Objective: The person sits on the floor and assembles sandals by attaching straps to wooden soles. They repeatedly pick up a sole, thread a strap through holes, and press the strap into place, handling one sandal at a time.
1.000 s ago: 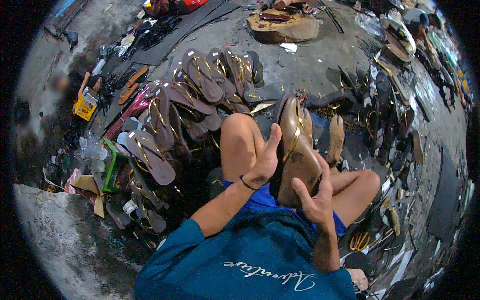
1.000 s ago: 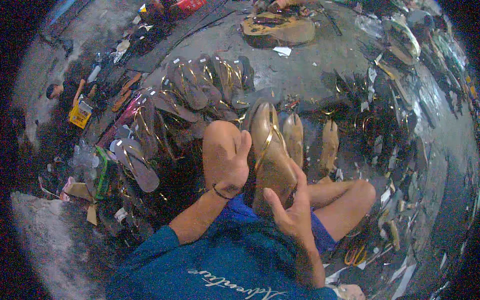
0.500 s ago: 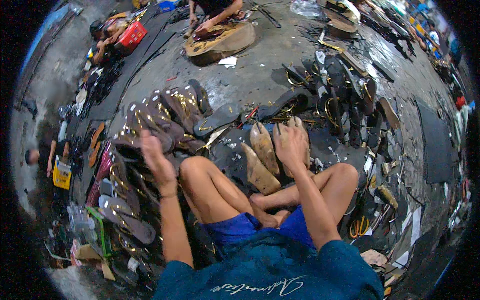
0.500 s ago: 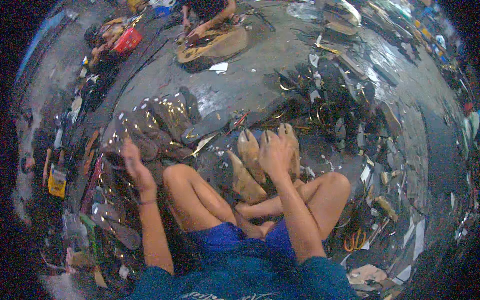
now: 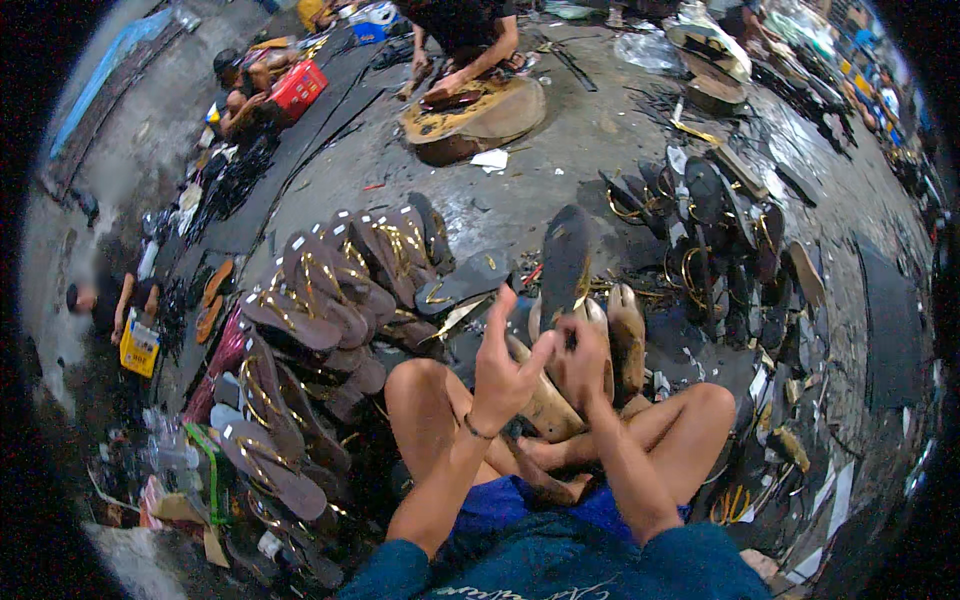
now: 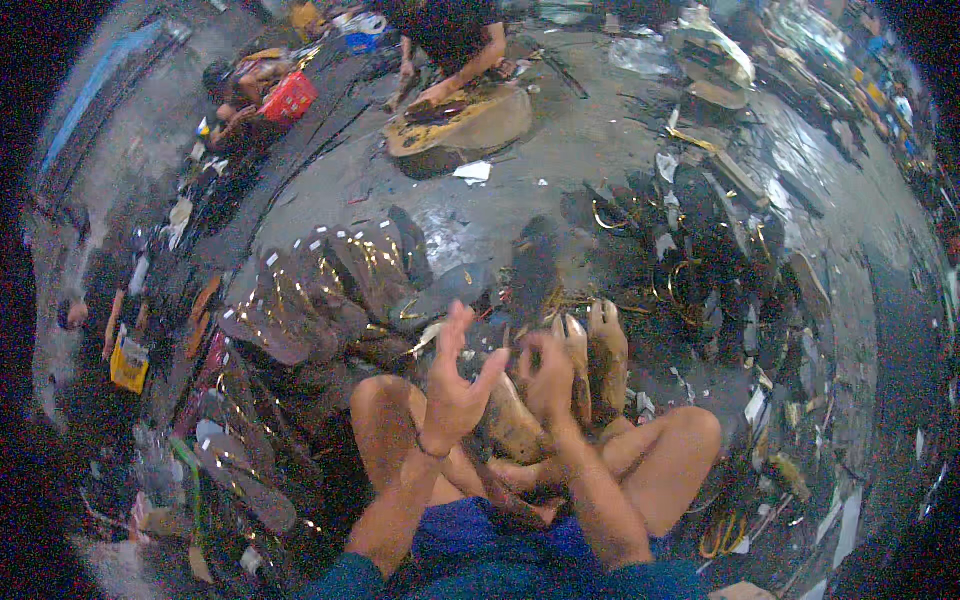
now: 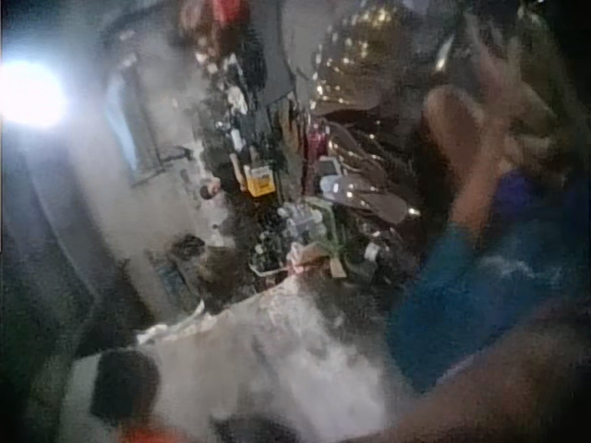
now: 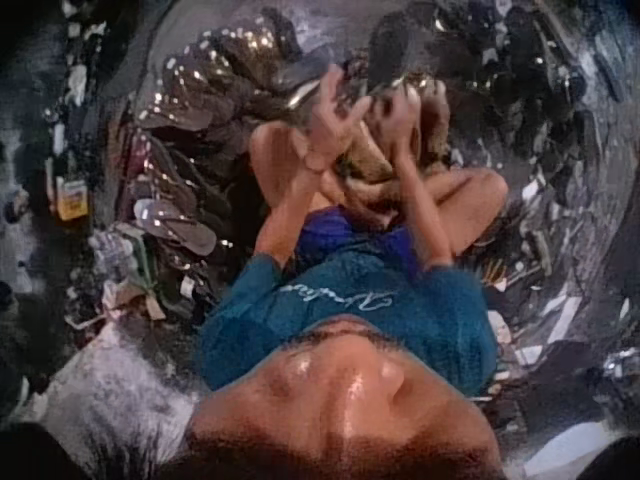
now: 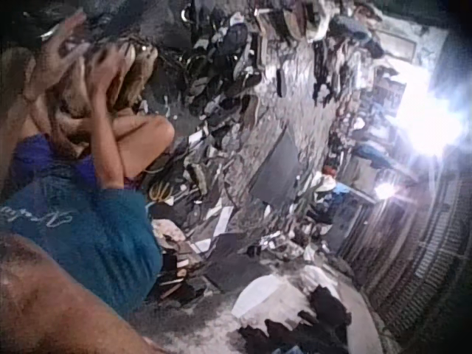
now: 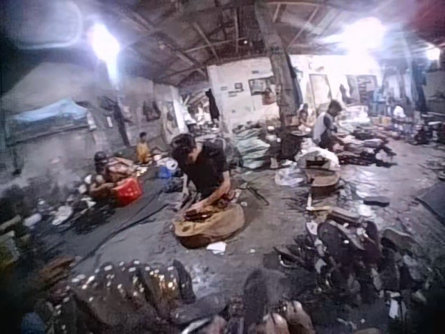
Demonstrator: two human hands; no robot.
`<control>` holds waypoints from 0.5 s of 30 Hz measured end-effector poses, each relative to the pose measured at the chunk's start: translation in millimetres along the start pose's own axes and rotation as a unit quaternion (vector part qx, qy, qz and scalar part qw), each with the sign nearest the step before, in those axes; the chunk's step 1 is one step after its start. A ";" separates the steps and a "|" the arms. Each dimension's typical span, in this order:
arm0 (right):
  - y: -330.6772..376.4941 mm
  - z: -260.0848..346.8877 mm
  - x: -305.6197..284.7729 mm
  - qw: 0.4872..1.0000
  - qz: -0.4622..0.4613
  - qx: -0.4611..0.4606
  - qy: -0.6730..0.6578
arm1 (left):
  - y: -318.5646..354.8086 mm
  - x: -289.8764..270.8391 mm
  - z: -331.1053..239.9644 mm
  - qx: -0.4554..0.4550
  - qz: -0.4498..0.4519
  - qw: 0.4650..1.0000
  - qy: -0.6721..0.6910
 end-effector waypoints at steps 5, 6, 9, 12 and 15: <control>123.6 108.8 -35.8 0.986 0.152 0.008 -0.070 | 7.5 -4.5 -9.0 -0.128 0.128 0.979 0.095; 112.3 145.0 -72.7 0.990 0.067 -0.103 -0.070 | 28.1 -13.8 -11.0 -0.135 0.157 0.968 0.139; 101.6 161.3 -119.6 0.984 0.049 -0.064 -0.160 | 87.5 -30.0 -45.5 -0.070 0.282 0.922 0.256; 124.4 183.6 -93.0 0.952 0.280 -0.050 -0.117 | 130.7 -38.4 -70.1 0.066 0.380 0.916 0.106; 152.6 187.5 -76.8 0.924 0.373 -0.046 -0.077 | 148.3 -52.3 -80.2 0.099 0.367 0.924 0.045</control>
Point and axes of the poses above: each hand's wrist, its own y-axis away from the middle knuckle, its own x-axis out of the palm, z = x × y, the point moved 10 cm from there along -y, towards the middle knuckle, and after that the axes turned 13 degrees about -y, right-handed, at the moved point
